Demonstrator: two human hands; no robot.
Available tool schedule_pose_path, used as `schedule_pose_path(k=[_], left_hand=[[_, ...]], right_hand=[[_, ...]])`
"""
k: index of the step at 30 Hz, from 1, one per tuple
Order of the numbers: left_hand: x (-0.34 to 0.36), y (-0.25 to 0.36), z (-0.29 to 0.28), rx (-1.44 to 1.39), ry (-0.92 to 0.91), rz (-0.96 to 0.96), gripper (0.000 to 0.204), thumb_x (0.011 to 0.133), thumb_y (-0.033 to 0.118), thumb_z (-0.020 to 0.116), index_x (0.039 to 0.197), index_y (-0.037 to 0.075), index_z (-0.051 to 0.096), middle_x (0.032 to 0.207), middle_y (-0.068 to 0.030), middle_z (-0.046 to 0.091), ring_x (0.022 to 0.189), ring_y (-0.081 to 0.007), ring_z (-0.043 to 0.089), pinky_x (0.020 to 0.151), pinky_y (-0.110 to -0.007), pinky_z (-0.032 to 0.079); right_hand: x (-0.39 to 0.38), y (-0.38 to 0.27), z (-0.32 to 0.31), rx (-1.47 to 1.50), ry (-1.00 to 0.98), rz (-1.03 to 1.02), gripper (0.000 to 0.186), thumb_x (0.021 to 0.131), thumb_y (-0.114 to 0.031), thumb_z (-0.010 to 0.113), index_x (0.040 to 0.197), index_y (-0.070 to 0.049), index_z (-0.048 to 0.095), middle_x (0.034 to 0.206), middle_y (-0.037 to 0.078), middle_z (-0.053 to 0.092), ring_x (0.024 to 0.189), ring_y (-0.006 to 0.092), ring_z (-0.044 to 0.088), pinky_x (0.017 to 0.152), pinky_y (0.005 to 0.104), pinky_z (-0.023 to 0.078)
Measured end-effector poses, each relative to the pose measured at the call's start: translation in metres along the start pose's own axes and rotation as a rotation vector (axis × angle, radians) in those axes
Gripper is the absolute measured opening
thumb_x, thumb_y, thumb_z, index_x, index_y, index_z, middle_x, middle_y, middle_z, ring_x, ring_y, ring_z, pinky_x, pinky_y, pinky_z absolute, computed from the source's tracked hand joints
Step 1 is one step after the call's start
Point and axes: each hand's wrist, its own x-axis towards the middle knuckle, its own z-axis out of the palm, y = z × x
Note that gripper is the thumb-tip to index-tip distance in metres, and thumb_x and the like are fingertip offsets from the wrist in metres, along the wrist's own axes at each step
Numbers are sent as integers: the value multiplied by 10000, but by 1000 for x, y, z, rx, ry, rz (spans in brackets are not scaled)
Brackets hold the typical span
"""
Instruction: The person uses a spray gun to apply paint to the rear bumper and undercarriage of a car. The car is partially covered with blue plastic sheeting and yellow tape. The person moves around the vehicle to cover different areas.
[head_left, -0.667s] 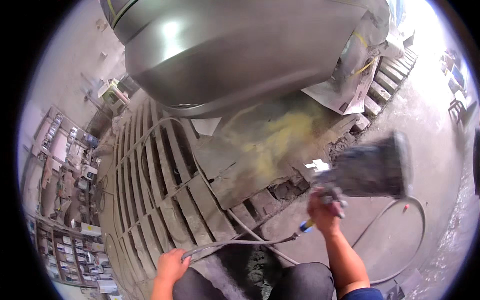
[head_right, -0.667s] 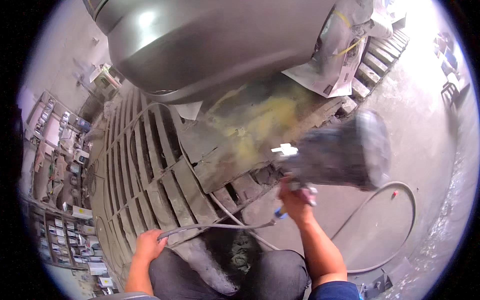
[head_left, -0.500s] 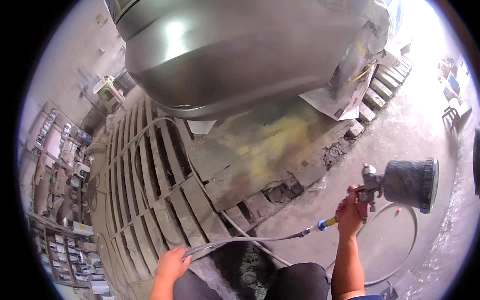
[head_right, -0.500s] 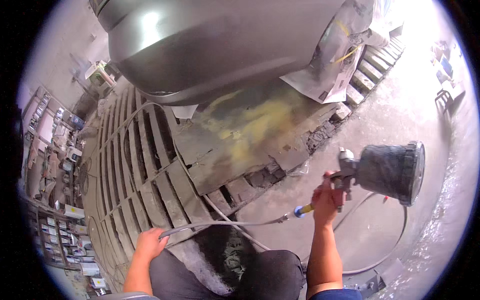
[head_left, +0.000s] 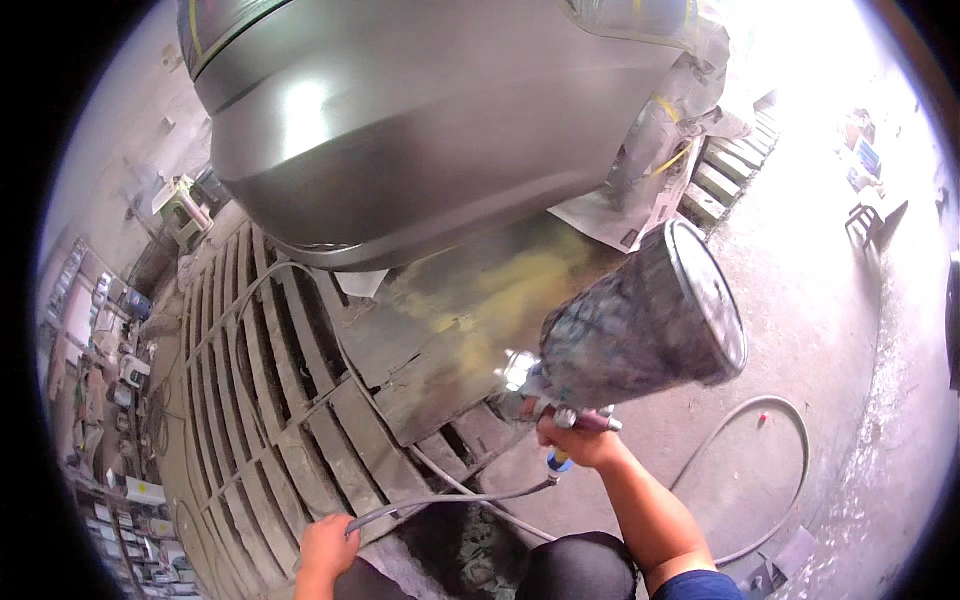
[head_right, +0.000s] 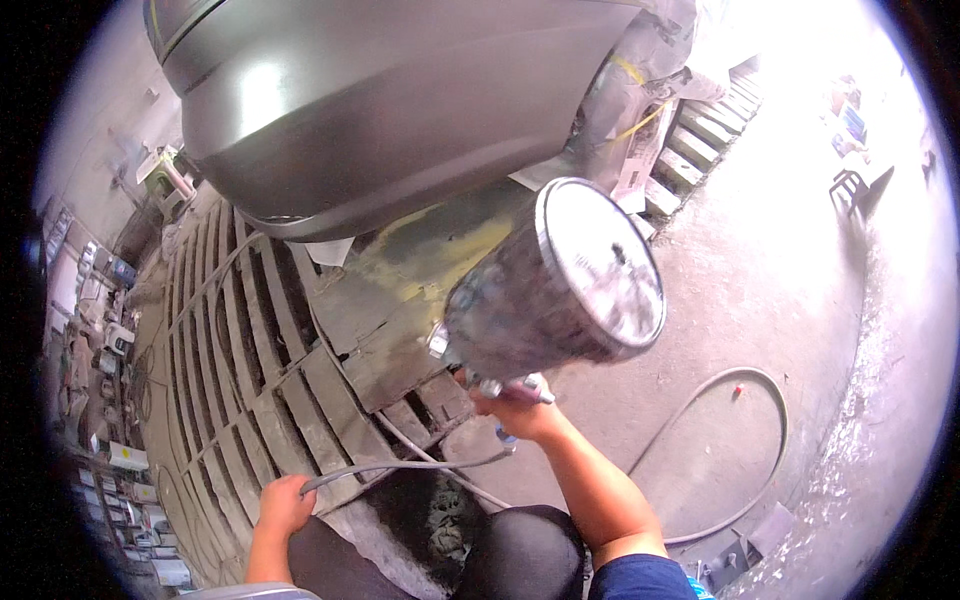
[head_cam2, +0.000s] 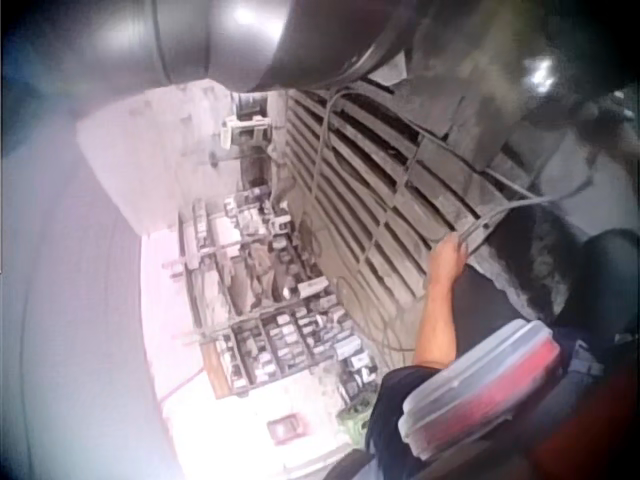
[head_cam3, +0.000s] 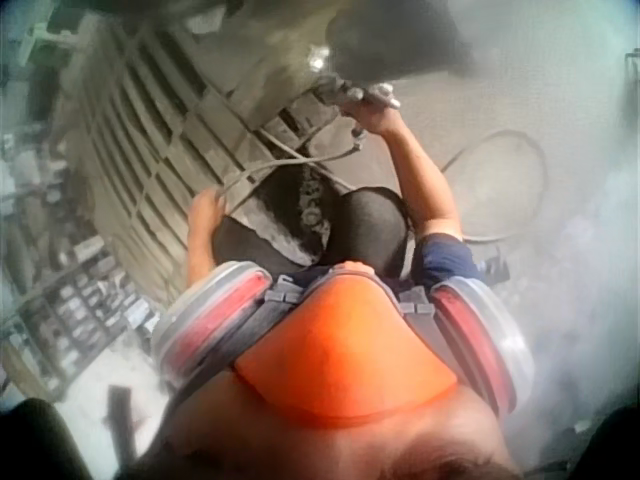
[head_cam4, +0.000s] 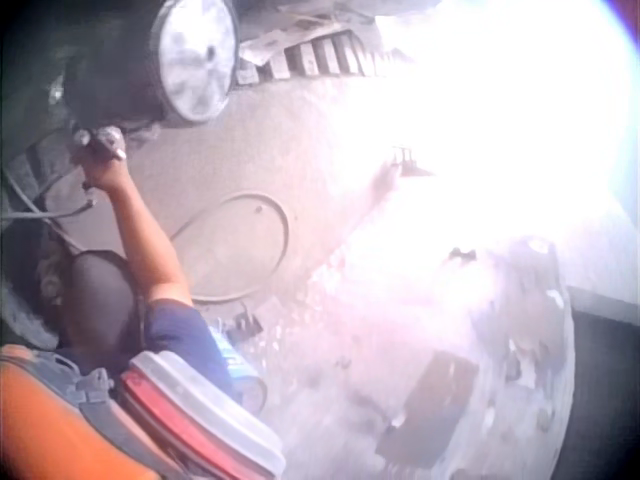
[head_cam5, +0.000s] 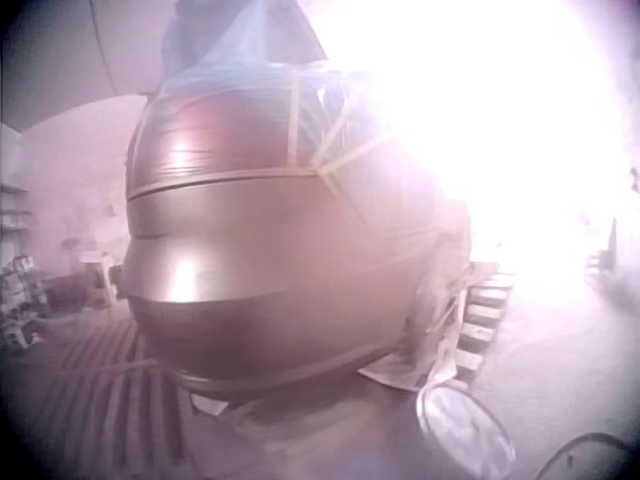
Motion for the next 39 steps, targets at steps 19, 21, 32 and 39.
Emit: schedule_pose_path(k=[19, 21, 32, 39], left_hand=[[2, -2, 4, -32, 78, 83, 170, 707, 219, 607, 823, 95, 622, 753, -102, 606, 713, -314, 598, 628, -422, 476], [3, -4, 5, -12, 65, 97, 175, 704, 232, 612, 820, 101, 610, 738, -95, 595, 700, -313, 595, 613, -428, 471], [3, -12, 5, -33, 82, 63, 180, 715, 243, 616, 810, 92, 592, 743, -95, 591, 693, -320, 591, 609, -441, 469], [9, -14, 3, -62, 110, 84, 162, 728, 231, 607, 797, 87, 578, 739, -99, 589, 693, -323, 591, 614, -439, 476]], right_hand=[[-6, -37, -59, -68, 713, -87, 105, 829, -136, 575, 879, -54, 533, 696, 28, 554, 501, 96, 506, 406, 231, 390], [-21, -21, -29, -129, 374, -45, 106, 786, -79, 571, 885, -52, 544, 722, 28, 555, 560, 108, 523, 450, 248, 408], [-18, -56, -71, 225, 1113, -162, 220, 893, -215, 535, 1083, -108, 506, 758, 7, 546, 526, 57, 486, 400, 207, 383], [-18, -65, -70, 125, 1133, -373, 243, 910, -251, 521, 1085, -85, 492, 678, -15, 498, 525, 51, 481, 403, 194, 365]])
